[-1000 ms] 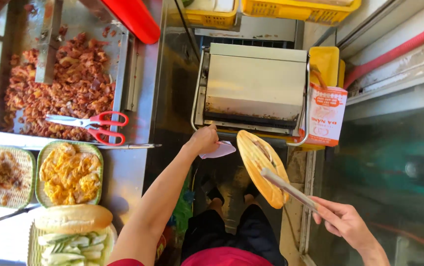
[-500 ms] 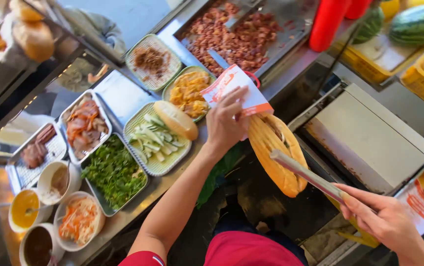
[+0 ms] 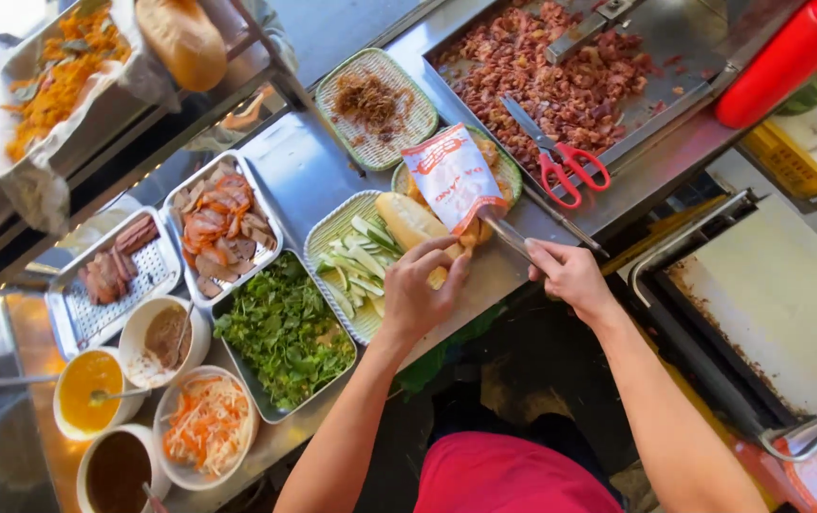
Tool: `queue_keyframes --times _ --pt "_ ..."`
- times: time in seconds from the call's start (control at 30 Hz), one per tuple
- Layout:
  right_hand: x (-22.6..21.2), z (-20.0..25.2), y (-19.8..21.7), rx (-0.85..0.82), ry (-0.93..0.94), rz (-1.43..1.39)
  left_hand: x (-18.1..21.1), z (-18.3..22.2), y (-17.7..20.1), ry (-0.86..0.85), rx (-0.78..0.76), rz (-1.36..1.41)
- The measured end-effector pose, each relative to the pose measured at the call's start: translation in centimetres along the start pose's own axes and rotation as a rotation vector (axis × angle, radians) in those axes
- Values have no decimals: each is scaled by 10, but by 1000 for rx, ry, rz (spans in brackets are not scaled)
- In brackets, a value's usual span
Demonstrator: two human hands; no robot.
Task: Preparing and packaging Vietnamese banh mi sandwiches including ingredient assembly, slicing meat, and using a sandwich press.
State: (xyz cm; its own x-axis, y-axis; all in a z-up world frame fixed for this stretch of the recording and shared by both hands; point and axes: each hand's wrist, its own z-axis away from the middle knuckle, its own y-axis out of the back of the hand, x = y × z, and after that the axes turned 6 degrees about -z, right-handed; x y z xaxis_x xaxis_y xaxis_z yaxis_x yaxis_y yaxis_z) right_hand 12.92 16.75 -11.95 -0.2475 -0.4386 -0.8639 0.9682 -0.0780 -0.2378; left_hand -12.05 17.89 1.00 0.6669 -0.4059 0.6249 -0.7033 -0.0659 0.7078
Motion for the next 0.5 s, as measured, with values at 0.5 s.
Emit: queue_keyframes --times 0.5 --pt "179 291 278 1255 143 73 125 -16 -154 -196 -677 377"
